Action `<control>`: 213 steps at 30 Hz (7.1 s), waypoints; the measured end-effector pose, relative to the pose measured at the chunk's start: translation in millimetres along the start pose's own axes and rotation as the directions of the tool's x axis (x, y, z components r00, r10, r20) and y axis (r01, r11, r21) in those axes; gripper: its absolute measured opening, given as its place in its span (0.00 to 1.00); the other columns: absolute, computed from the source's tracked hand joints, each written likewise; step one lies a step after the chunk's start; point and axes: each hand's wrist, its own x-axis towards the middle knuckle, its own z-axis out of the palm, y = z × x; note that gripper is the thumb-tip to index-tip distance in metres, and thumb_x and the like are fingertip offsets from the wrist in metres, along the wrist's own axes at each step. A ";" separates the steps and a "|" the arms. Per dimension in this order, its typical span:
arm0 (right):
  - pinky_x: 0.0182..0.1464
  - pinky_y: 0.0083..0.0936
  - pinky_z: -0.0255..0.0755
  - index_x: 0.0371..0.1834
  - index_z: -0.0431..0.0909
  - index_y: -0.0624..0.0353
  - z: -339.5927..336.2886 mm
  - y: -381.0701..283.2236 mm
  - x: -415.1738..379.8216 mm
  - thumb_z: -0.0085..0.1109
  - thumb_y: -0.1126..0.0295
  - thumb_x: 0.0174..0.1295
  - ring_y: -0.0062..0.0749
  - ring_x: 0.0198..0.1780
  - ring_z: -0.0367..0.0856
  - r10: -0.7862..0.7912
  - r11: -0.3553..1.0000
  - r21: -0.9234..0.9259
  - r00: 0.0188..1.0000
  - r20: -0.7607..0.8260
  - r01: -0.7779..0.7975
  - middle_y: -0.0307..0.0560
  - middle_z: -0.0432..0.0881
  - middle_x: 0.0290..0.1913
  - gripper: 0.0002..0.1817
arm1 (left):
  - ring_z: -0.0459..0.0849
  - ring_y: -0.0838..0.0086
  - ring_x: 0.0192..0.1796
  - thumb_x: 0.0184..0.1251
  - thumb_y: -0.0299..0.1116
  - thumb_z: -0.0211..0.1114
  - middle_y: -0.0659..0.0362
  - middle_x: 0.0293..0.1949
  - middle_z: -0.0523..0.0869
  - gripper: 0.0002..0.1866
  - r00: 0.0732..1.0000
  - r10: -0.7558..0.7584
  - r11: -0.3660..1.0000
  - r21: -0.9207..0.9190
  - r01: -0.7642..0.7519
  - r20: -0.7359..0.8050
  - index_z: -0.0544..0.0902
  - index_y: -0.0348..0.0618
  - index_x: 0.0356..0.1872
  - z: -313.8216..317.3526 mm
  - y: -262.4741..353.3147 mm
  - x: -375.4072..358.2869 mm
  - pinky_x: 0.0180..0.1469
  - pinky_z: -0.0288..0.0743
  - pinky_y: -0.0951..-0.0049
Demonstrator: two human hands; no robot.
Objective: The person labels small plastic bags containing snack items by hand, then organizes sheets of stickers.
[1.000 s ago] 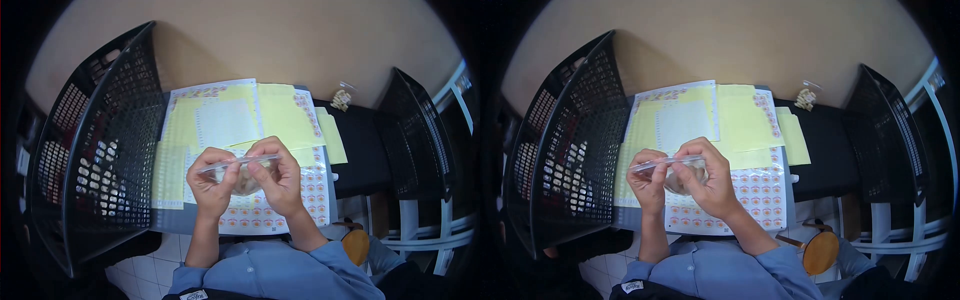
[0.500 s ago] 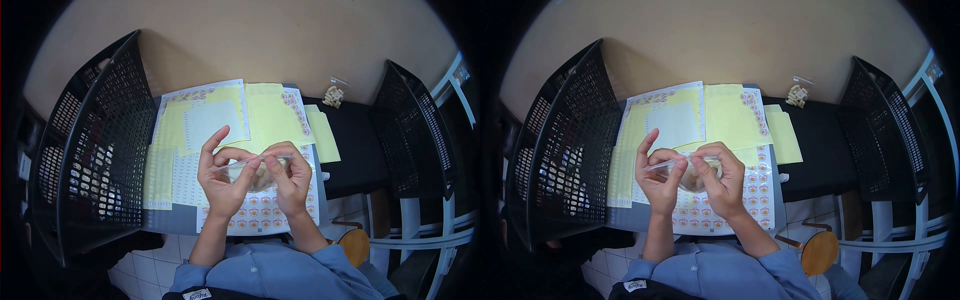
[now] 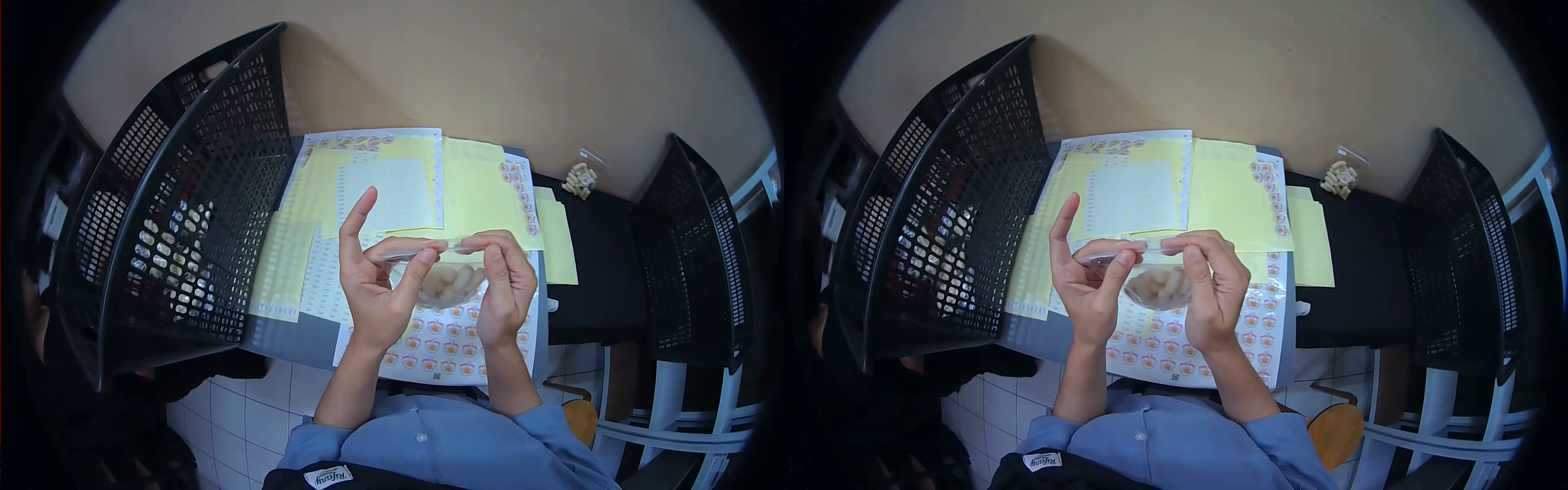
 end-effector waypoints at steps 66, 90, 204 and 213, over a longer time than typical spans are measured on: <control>0.23 0.23 0.61 0.32 0.81 0.54 95.0 99.4 -18.2 0.64 0.76 0.37 0.26 0.20 0.68 -0.448 0.591 -0.459 0.743 0.497 0.663 0.35 0.68 0.19 0.14 | 0.64 0.84 0.17 0.66 0.51 0.41 0.56 0.39 0.75 0.25 0.500 -0.790 0.438 -0.244 0.865 0.355 0.64 0.39 0.52 -173.5 -34.7 -2.5 0.15 0.56 0.87; 0.27 0.14 0.70 0.25 0.81 0.64 62.0 57.2 -45.6 0.63 0.77 0.44 0.21 0.24 0.76 0.315 0.906 -0.390 0.876 0.364 -0.164 0.45 0.78 0.22 0.04 | 0.71 0.83 0.23 0.63 0.34 0.52 0.60 0.26 0.78 0.13 0.669 -0.718 0.687 0.347 0.638 0.192 0.76 0.32 0.37 -130.8 -35.0 -32.3 0.25 0.66 0.81; 0.39 0.30 0.64 0.31 0.80 0.58 -172.3 131.0 30.1 0.60 0.68 0.47 0.35 0.35 0.74 0.117 0.371 -0.919 0.989 -0.095 -0.132 0.41 0.76 0.29 0.09 | 0.79 0.69 0.41 0.68 0.40 0.41 0.46 0.44 0.77 0.20 0.791 -0.606 0.773 -0.175 0.610 0.083 0.73 0.33 0.45 26.9 -84.1 -27.3 0.45 0.73 0.69; 0.39 0.29 0.61 0.25 0.81 0.57 -169.2 142.6 34.5 0.61 0.67 0.44 0.34 0.32 0.74 0.148 0.284 -0.947 0.983 -0.111 -0.150 0.40 0.77 0.25 0.07 | 0.74 0.64 0.51 0.69 0.42 0.34 0.52 0.54 0.72 0.23 0.419 -0.846 0.290 -0.374 0.881 0.330 0.63 0.39 0.57 66.4 -148.8 16.4 0.52 0.69 0.66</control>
